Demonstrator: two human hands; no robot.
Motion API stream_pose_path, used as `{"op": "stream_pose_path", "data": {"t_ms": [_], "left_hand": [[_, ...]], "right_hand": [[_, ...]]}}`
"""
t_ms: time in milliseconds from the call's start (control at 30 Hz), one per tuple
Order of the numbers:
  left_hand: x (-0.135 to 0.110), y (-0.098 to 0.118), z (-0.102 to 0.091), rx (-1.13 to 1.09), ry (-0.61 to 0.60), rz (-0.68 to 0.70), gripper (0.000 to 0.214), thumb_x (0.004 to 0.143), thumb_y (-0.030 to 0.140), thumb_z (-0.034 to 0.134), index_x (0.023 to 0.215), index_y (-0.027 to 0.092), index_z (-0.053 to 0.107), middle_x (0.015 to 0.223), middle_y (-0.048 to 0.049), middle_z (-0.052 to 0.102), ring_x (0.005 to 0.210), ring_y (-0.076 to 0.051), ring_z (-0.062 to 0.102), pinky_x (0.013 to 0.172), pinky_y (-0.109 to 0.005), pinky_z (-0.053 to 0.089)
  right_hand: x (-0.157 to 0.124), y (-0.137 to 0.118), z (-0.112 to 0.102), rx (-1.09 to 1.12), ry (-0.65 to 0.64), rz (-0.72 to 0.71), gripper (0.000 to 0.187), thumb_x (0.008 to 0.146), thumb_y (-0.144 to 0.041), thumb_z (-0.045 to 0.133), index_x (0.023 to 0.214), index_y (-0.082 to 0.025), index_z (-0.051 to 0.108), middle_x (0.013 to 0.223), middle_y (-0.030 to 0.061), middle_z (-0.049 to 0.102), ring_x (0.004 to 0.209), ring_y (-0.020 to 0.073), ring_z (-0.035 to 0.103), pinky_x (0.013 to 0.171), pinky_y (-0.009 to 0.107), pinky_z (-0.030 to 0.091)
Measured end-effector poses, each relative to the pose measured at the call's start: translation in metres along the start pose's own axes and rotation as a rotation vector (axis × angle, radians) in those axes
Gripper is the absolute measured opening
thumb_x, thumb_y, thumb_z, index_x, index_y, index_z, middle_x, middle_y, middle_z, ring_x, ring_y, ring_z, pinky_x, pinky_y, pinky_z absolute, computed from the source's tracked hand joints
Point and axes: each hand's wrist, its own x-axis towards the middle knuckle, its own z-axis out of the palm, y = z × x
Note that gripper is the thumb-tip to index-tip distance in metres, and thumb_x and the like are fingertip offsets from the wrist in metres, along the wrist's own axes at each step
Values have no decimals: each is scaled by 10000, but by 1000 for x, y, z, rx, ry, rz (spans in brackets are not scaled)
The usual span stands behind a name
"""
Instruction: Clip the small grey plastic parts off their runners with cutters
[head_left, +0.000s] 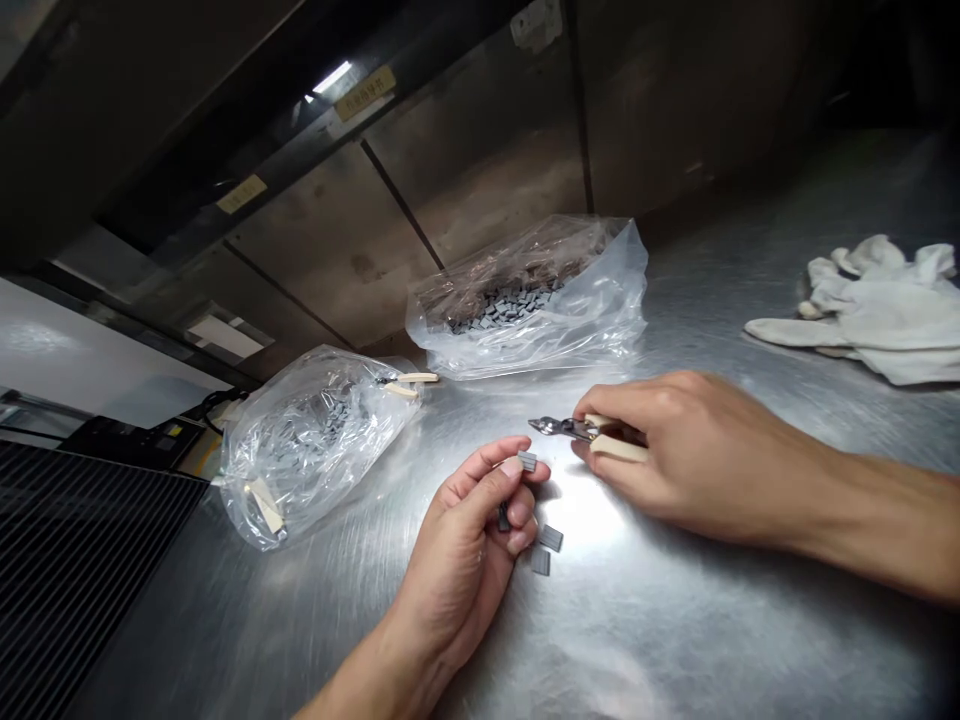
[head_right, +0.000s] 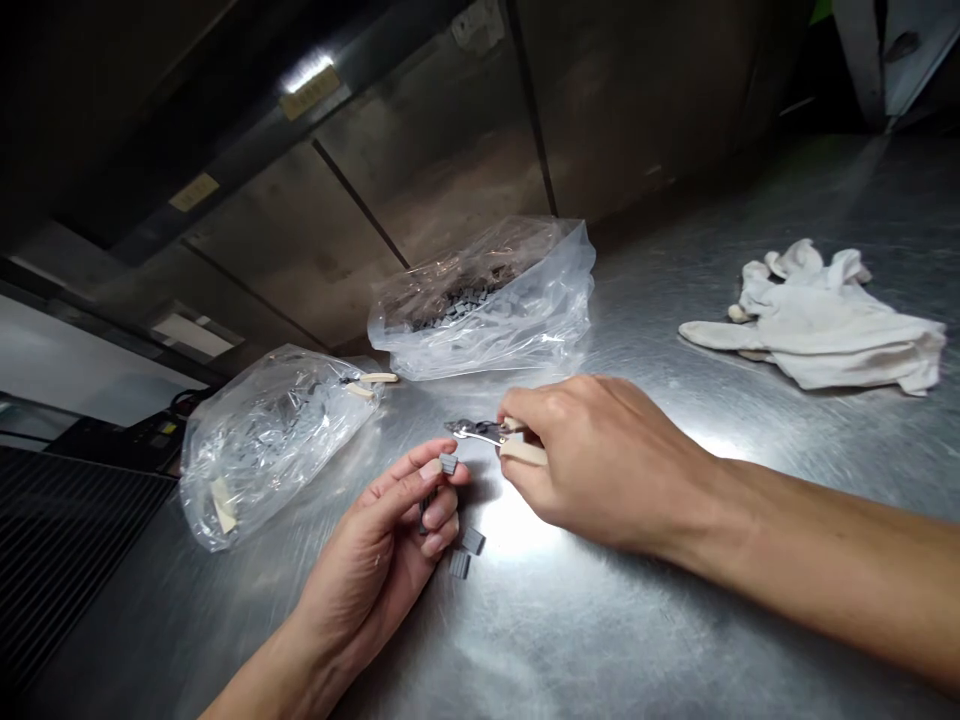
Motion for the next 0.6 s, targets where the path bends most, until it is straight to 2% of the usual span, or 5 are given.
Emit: {"op": "stream_pose_path", "data": {"t_ms": [133,233,367,500,600], "left_hand": [[4,6,-1,-28,32,3,174,877,130,685,1048,111,708,839,-51,642,575,-56,451,481,-153,364],[9,14,-6,-30,71,78,142,889,143,682,1021,91,696,801,-25,600,558,-49,439,460,-146,347],[15,23,-14,-53,70,142,93,905,175,674,925,86,660,745,4,545,529,-44,420,434,-142,329],[19,24,-17,-80,58,33,126,946,174,535,830,140,574,747,-19,577,499,-70,443,409,-169,332],[18,21,-14,-93,45,-35,91,892,84,526,930,111,604,783,-49,613,495,-74,453,400,-170,317]], "right_hand": [[-7,-11,5,384,-211,-88,113,826,-157,597,848,-244,666,705,-57,615,612,122,515,588,279,370],[-12,-16,10,353,-304,-171,234,799,-109,629,985,-237,692,872,-18,674,762,149,578,710,290,414],[-13,-19,14,254,-359,-200,254,797,-91,644,1004,-233,684,904,9,677,832,180,592,769,316,430],[-11,-19,17,285,-325,-246,216,817,-85,645,985,-219,656,908,5,676,810,158,595,743,292,444],[-10,-19,17,365,-178,-245,126,865,-175,685,978,-215,647,847,-5,658,729,137,584,678,273,456]]}}
